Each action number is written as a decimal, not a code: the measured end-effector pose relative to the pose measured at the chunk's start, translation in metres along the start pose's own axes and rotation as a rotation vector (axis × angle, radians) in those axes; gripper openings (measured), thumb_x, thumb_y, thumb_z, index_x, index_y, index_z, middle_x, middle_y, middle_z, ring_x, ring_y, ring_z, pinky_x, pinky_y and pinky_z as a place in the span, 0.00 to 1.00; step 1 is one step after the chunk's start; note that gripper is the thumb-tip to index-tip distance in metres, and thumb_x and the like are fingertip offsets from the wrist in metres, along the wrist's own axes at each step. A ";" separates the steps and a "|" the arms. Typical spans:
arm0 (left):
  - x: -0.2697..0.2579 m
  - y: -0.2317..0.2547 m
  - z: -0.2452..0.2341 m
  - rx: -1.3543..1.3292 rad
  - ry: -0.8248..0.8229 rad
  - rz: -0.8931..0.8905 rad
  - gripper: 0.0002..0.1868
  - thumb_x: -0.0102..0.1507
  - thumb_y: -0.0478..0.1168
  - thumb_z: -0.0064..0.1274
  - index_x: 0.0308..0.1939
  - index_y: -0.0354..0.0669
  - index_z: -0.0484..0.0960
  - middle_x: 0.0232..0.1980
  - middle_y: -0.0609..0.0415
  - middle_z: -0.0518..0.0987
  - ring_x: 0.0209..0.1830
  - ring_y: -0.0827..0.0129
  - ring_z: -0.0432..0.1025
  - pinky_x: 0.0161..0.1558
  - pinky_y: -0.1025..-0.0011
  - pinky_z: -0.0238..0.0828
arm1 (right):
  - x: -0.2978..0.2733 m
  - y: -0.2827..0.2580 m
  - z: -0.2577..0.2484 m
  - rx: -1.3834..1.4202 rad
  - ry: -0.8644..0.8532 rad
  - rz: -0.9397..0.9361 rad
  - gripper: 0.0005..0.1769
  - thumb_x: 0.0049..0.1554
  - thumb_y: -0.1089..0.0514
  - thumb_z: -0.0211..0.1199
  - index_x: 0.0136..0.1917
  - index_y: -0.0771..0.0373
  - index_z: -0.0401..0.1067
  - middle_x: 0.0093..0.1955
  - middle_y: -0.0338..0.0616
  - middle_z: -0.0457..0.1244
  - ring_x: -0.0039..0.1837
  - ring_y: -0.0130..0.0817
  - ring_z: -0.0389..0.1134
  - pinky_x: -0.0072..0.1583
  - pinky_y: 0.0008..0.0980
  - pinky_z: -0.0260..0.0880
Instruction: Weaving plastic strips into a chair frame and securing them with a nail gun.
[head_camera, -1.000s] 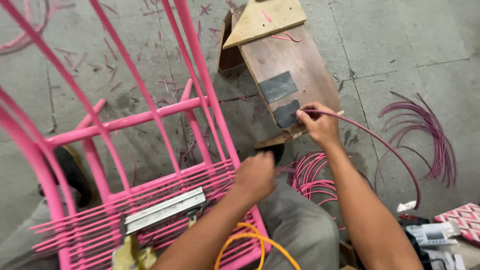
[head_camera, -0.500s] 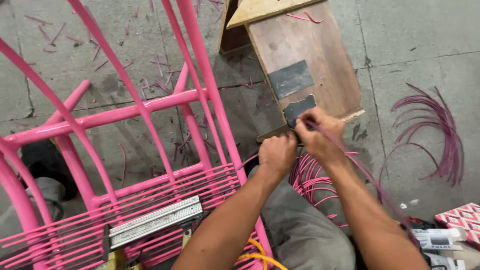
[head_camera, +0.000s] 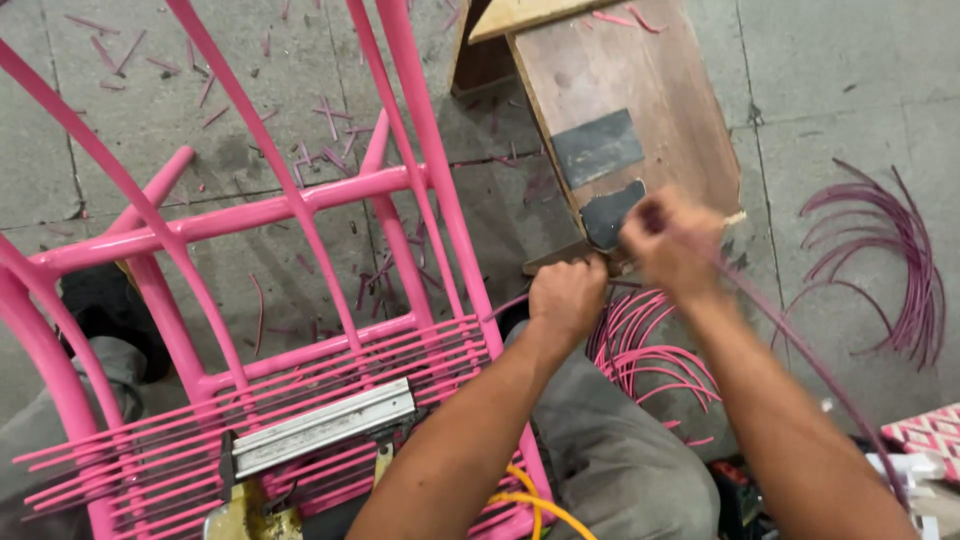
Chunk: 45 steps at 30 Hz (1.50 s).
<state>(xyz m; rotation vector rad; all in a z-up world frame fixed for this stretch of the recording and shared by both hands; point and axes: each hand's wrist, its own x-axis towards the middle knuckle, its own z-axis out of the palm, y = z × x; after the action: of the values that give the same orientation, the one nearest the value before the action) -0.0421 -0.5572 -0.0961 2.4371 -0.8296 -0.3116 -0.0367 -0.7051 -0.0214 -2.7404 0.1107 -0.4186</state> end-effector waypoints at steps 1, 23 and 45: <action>-0.003 0.001 0.007 -0.002 -0.006 0.002 0.08 0.62 0.38 0.50 0.42 0.41 0.81 0.37 0.44 0.85 0.34 0.54 0.82 0.34 0.58 0.79 | -0.005 0.000 0.000 -0.001 -0.002 0.006 0.08 0.58 0.59 0.71 0.44 0.63 0.75 0.39 0.48 0.70 0.41 0.38 0.74 0.45 0.37 0.73; 0.004 -0.003 0.012 0.028 0.020 0.021 0.10 0.60 0.39 0.52 0.43 0.41 0.81 0.35 0.46 0.85 0.35 0.55 0.82 0.36 0.58 0.79 | 0.001 -0.011 0.001 0.020 0.050 0.094 0.06 0.58 0.60 0.71 0.46 0.63 0.75 0.41 0.48 0.70 0.43 0.39 0.74 0.47 0.37 0.74; 0.006 0.000 0.013 -0.016 -0.014 -0.045 0.08 0.61 0.40 0.52 0.40 0.43 0.82 0.34 0.45 0.85 0.34 0.54 0.82 0.34 0.58 0.79 | -0.011 -0.036 0.004 0.128 0.045 0.029 0.08 0.56 0.61 0.71 0.45 0.65 0.73 0.39 0.51 0.69 0.44 0.40 0.75 0.49 0.37 0.75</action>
<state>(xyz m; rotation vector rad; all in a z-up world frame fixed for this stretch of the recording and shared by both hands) -0.0423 -0.5659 -0.1073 2.4438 -0.7762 -0.3515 -0.0454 -0.6687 -0.0148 -2.6017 0.1312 -0.4632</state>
